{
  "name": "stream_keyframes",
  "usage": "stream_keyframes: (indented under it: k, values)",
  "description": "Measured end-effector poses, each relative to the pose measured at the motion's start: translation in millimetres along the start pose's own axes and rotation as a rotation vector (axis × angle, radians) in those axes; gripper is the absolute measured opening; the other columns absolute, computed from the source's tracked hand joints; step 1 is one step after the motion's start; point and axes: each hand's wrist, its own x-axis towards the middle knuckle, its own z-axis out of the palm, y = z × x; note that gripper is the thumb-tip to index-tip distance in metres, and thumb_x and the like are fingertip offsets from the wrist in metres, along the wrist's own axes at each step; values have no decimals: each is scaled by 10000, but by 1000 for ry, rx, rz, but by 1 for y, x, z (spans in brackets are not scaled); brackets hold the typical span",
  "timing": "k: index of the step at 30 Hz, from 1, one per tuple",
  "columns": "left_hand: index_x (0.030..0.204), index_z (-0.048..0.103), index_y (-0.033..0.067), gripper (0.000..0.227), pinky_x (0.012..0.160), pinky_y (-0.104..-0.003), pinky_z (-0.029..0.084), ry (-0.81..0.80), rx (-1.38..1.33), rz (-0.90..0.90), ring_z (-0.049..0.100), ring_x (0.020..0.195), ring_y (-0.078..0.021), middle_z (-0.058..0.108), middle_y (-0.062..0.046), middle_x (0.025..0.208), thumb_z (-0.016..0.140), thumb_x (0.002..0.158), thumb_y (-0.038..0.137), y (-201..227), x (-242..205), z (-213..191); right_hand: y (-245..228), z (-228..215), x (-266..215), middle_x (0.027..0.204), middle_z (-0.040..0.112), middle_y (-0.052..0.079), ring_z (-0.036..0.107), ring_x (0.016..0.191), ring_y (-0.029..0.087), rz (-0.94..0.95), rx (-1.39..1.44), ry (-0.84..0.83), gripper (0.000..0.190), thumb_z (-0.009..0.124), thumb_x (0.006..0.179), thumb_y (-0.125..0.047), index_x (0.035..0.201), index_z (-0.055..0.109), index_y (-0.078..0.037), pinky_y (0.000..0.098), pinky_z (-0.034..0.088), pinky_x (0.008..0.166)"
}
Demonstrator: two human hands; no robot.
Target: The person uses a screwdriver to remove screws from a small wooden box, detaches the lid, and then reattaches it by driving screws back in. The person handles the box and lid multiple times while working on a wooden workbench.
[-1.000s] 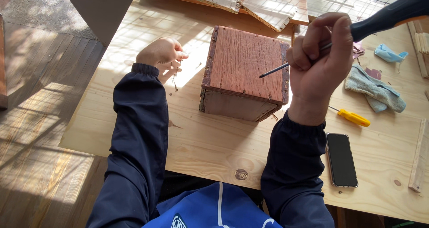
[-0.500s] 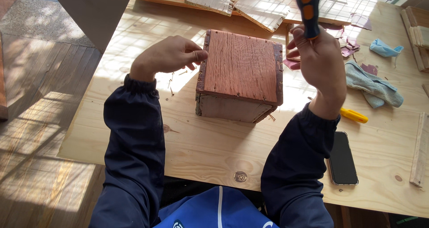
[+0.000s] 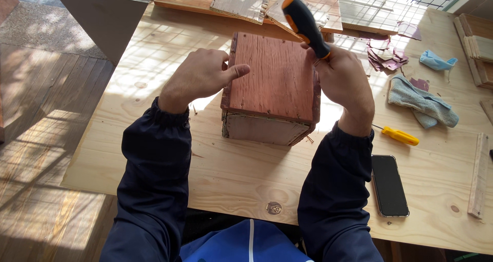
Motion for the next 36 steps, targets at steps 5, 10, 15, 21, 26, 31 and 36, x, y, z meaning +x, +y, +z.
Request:
stream_keyframes:
  k: [5,10,15,21,26,31,36]
  values:
    - [1243,614,103,416,796,-426,481,131,-197,-20,646,997,-289,717,-85,1164,579,985,427,-19,20,8,-1,6,5,1159,705,37,664,1053,136,-103,259,17,471,470,1053,-461,1284,693,-116,339,691,656]
    - [1415,504,32,406,956,-311,571,167,-781,158,649,1158,-185,668,-114,1310,553,1038,175,-70,55,27,3,18,20,1273,693,26,696,1179,123,-125,358,-84,477,407,1056,-450,1231,676,-97,284,650,686]
    - [1267,629,8,275,792,-335,683,357,-1284,-4,726,977,-199,722,-134,1183,572,1035,145,-105,69,29,12,18,25,1211,742,134,765,986,231,-36,517,-171,618,448,973,-559,1339,614,-90,322,656,670]
    - [1506,403,-15,538,1191,-355,447,784,-994,-349,522,1428,-290,531,-195,1529,498,1044,243,-178,89,43,3,14,17,1152,748,149,780,898,237,-115,533,-123,588,444,998,-547,1297,625,-75,312,656,632]
    - [1547,350,16,572,1170,-353,471,944,-1157,-509,543,1412,-275,524,-165,1544,494,1010,151,-189,92,53,-3,20,14,1143,750,127,780,899,217,-121,493,-162,617,432,988,-558,1314,620,-69,291,635,637]
    - [1612,244,63,635,1200,-451,382,978,-1229,-655,463,1478,-316,431,-161,1622,469,1020,116,-226,93,57,-5,21,12,1116,752,116,773,887,204,-122,441,-170,614,424,993,-558,1309,637,-76,277,621,650]
    - [1553,334,30,566,1122,-376,519,1196,-1076,-643,586,1397,-301,544,-149,1534,491,1013,103,-287,90,57,-3,20,10,1134,754,118,775,888,210,-153,519,-153,578,450,1008,-535,1298,635,-70,278,618,658]
